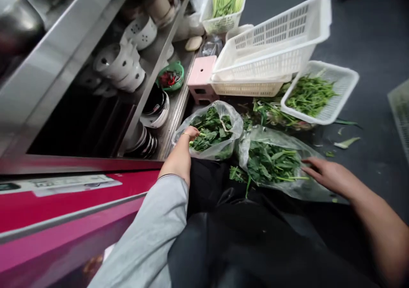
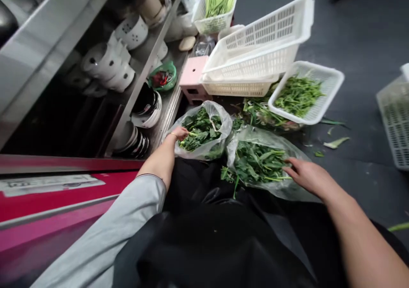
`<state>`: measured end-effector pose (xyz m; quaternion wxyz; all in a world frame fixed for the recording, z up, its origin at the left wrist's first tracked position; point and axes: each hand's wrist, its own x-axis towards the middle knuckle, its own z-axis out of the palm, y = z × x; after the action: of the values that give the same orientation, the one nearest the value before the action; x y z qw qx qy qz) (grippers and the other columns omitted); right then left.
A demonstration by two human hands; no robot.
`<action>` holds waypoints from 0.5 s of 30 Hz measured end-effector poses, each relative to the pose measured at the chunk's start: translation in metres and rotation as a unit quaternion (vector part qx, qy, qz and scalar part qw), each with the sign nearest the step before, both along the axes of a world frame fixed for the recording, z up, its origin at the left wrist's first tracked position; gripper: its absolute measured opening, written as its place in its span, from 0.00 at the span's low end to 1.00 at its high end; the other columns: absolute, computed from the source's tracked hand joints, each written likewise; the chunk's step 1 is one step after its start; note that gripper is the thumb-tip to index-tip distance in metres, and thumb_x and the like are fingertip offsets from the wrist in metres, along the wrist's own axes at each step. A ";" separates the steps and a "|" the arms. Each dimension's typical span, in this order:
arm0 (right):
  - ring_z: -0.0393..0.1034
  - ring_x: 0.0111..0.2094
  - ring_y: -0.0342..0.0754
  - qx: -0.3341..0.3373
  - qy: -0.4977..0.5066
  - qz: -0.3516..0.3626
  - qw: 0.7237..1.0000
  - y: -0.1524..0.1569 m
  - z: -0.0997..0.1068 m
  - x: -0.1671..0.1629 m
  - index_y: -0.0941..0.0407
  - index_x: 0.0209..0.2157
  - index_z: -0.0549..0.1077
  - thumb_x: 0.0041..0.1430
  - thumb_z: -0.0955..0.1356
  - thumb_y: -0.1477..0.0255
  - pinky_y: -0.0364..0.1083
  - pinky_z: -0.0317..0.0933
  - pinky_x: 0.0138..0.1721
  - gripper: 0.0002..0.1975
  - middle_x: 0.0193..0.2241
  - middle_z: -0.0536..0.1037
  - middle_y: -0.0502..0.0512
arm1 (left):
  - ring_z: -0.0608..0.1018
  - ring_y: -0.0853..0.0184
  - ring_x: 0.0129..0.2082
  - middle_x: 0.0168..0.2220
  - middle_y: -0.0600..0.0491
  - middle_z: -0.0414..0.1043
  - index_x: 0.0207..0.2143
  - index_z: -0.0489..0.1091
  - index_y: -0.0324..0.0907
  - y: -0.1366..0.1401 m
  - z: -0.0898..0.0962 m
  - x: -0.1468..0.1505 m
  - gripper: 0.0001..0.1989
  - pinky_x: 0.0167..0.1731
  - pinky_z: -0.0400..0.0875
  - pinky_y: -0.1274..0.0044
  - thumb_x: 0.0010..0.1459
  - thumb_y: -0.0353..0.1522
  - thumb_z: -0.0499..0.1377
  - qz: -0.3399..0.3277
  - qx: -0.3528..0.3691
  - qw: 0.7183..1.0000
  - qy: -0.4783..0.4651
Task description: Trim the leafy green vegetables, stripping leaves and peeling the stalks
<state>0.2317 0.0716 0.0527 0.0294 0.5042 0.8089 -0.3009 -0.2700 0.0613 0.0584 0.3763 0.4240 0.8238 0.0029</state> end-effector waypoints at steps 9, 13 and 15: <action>0.74 0.40 0.60 -0.181 -0.041 -0.074 0.980 0.020 -0.032 0.002 0.35 0.34 0.69 0.45 0.62 0.49 0.56 0.66 0.40 0.14 0.39 0.79 0.55 | 0.70 0.52 0.49 0.46 0.32 0.69 0.41 0.73 0.31 0.061 -0.132 -0.024 0.16 0.51 0.61 0.66 0.46 0.25 0.62 -0.175 -0.055 0.978 0.103; 0.73 0.41 0.62 -0.216 -0.058 -0.091 0.970 0.022 -0.035 0.003 0.35 0.33 0.69 0.42 0.63 0.47 0.58 0.65 0.41 0.16 0.40 0.78 0.58 | 0.66 0.48 0.54 0.56 0.24 0.55 0.55 0.61 0.28 0.040 -0.163 -0.019 0.23 0.50 0.60 0.58 0.57 0.27 0.54 -0.203 -0.056 0.969 0.132; 0.73 0.41 0.63 -0.216 -0.066 -0.098 0.969 0.024 -0.031 0.002 0.36 0.34 0.69 0.41 0.63 0.47 0.58 0.65 0.41 0.17 0.41 0.78 0.58 | 0.68 0.49 0.53 0.54 0.25 0.58 0.55 0.61 0.30 0.036 -0.165 -0.016 0.23 0.49 0.61 0.59 0.57 0.27 0.53 -0.214 -0.067 0.966 0.128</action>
<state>0.2337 0.0957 0.0217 0.1614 0.5813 0.6678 -0.4360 -0.2858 0.0976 -0.1068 0.2870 0.5612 0.7533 -0.1876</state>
